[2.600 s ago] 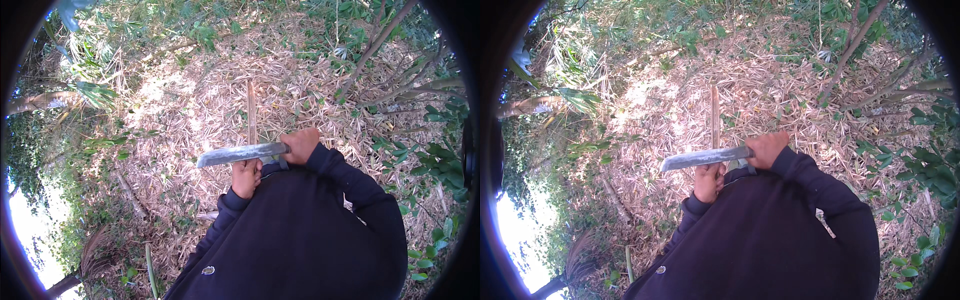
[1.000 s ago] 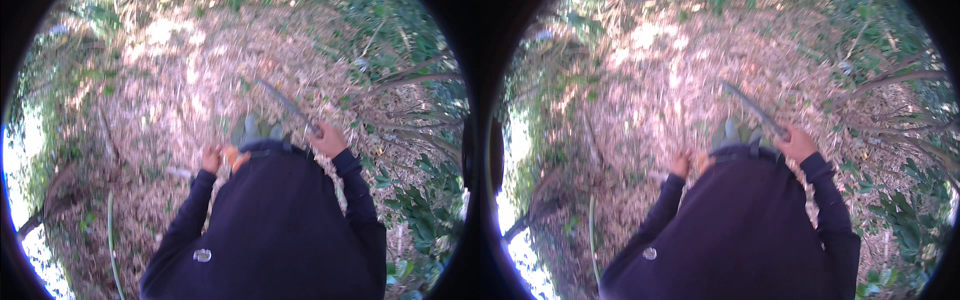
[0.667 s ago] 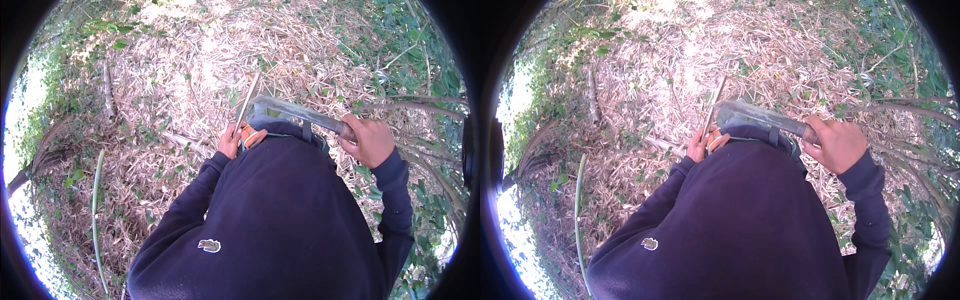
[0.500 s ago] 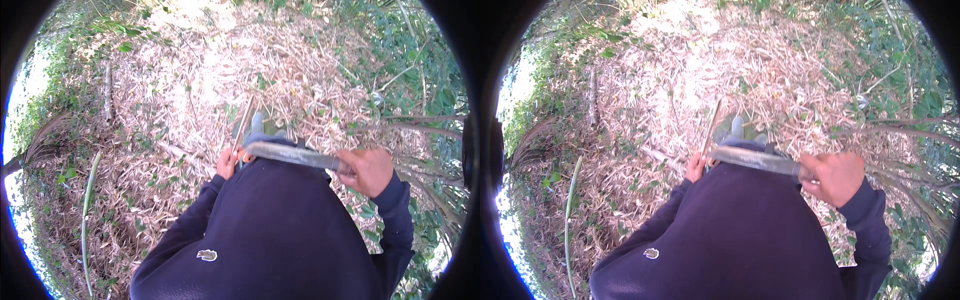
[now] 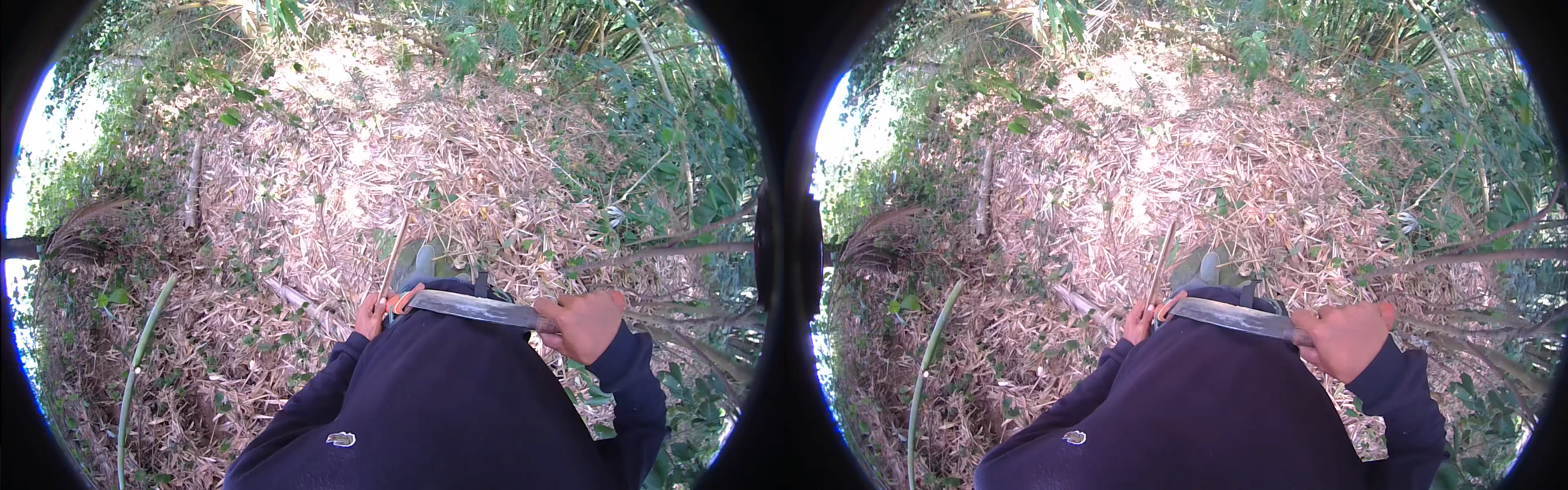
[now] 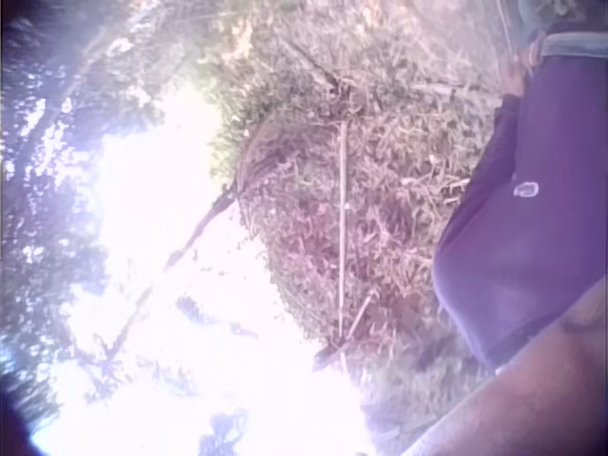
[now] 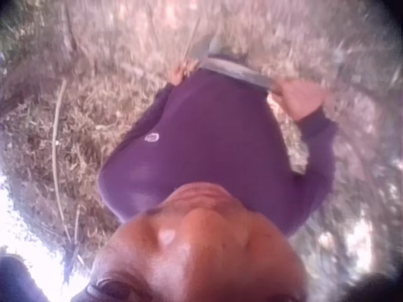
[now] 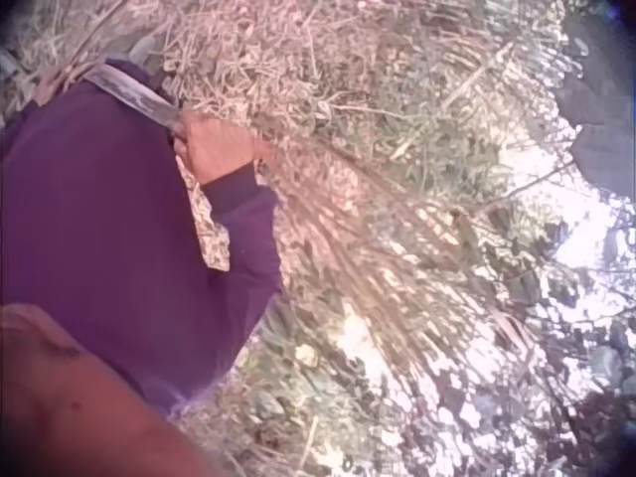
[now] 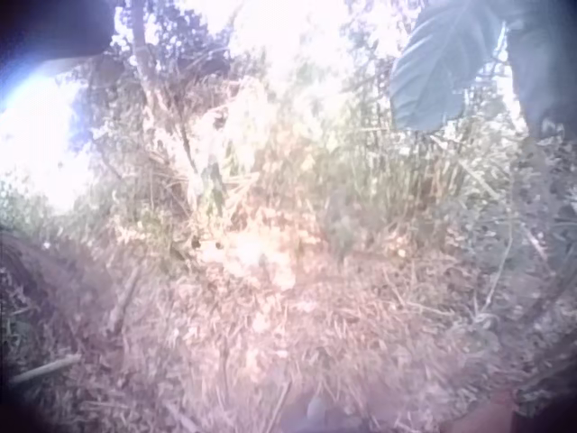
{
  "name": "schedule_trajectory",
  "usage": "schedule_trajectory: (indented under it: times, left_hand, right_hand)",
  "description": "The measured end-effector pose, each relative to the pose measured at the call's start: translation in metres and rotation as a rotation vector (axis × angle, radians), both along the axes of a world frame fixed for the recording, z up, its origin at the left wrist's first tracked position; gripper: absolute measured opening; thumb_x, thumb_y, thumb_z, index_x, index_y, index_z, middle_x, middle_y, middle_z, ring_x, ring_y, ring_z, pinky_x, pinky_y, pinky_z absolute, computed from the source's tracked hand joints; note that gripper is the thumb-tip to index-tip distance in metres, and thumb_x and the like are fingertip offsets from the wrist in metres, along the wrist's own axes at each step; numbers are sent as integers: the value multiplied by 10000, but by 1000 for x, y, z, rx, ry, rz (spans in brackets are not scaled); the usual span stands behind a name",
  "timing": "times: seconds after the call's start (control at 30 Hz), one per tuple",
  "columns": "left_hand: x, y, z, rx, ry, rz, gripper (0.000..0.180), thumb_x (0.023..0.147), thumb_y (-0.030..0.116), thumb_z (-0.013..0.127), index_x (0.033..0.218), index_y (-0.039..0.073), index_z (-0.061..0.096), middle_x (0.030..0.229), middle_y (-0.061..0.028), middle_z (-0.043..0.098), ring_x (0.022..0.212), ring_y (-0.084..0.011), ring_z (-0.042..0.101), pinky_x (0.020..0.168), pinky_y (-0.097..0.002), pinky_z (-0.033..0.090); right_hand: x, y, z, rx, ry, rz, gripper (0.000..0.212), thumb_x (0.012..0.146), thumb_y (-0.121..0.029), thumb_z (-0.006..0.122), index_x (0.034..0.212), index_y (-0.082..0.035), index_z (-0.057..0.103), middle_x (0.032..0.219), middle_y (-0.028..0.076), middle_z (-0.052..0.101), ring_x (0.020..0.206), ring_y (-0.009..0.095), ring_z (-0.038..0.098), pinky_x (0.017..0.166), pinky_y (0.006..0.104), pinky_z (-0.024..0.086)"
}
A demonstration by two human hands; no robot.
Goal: The person uses a machete to cut a long bamboo stalk into smaller sections. They first clear some branches, then sit on the ground to chop the bamboo into uniform lengths, and finally split one of the sections into thin strips.
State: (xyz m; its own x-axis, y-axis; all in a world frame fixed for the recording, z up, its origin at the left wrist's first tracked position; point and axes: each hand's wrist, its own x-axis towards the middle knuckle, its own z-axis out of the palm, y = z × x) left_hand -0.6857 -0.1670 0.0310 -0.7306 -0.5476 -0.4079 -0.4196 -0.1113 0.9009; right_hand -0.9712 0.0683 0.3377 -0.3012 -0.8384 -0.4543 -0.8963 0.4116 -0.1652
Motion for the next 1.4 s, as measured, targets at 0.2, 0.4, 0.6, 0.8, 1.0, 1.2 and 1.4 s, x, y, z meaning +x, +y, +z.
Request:
schedule_trajectory:
  times: [0.2, 0.4, 0.6, 0.8, 1.0, 1.2, 1.4]
  left_hand:
    - [-2, 1, 5, -23, -12, -42, 288, 939, 214, 458, 1051, -7, 606, 973, -115, 621, 912, -193, 570, 853, -314, 429]
    - [6, 11, -17, -65, -52, -37, 301, 928, 247, 465, 1037, 15, 621, 954, -120, 624, 905, -218, 582, 829, -333, 443]
    - [16, 27, -5, -220, -94, 27, 277, 919, 237, 475, 1031, 30, 622, 882, -134, 594, 837, -264, 573, 783, -348, 439]
    - [47, 46, -30, -10, -71, 230, 270, 940, 226, 464, 1011, 23, 628, 898, -98, 614, 812, -194, 561, 770, -312, 429]
    - [81, 35, -12, 340, -284, 701, 275, 939, 219, 440, 1111, 42, 562, 858, -62, 639, 461, -104, 475, 356, -229, 348]
    - [174, 29, -53, 689, -376, 1064, 320, 883, 235, 460, 1107, 18, 530, 865, -112, 592, 527, -135, 438, 400, -268, 353]
    - [213, -16, -114, 421, -653, 1213, 402, 848, 329, 549, 1017, -20, 655, 894, -134, 631, 744, -226, 587, 629, -362, 476]
  right_hand:
    - [7, -52, 38, -56, -90, 167, 182, 695, -232, 672, 786, -89, 606, 584, 69, 586, 553, 245, 613, 520, 392, 467]
    - [36, -112, 23, 34, -62, 309, 162, 756, -197, 599, 662, -83, 666, 642, 74, 643, 646, 242, 657, 581, 373, 509]
    - [99, -147, -97, 203, -246, 277, 221, 844, -199, 515, 846, -76, 698, 896, 101, 697, 824, 239, 673, 729, 370, 515]
    - [96, -155, -99, 45, -429, 341, 273, 868, -253, 518, 1019, -56, 631, 930, 138, 671, 845, 296, 653, 749, 414, 495]
    - [-18, -117, -77, -477, -744, -118, 261, 904, -238, 554, 1018, -7, 592, 950, 119, 636, 892, 221, 614, 805, 337, 465]
    - [-84, -57, -194, -421, -762, -641, 245, 908, -203, 548, 1006, 14, 604, 883, 71, 623, 845, 131, 590, 793, 279, 462]
    - [-85, -17, -279, -87, -609, -681, 280, 889, -233, 568, 1006, 18, 613, 847, 77, 639, 820, 140, 608, 740, 283, 476]
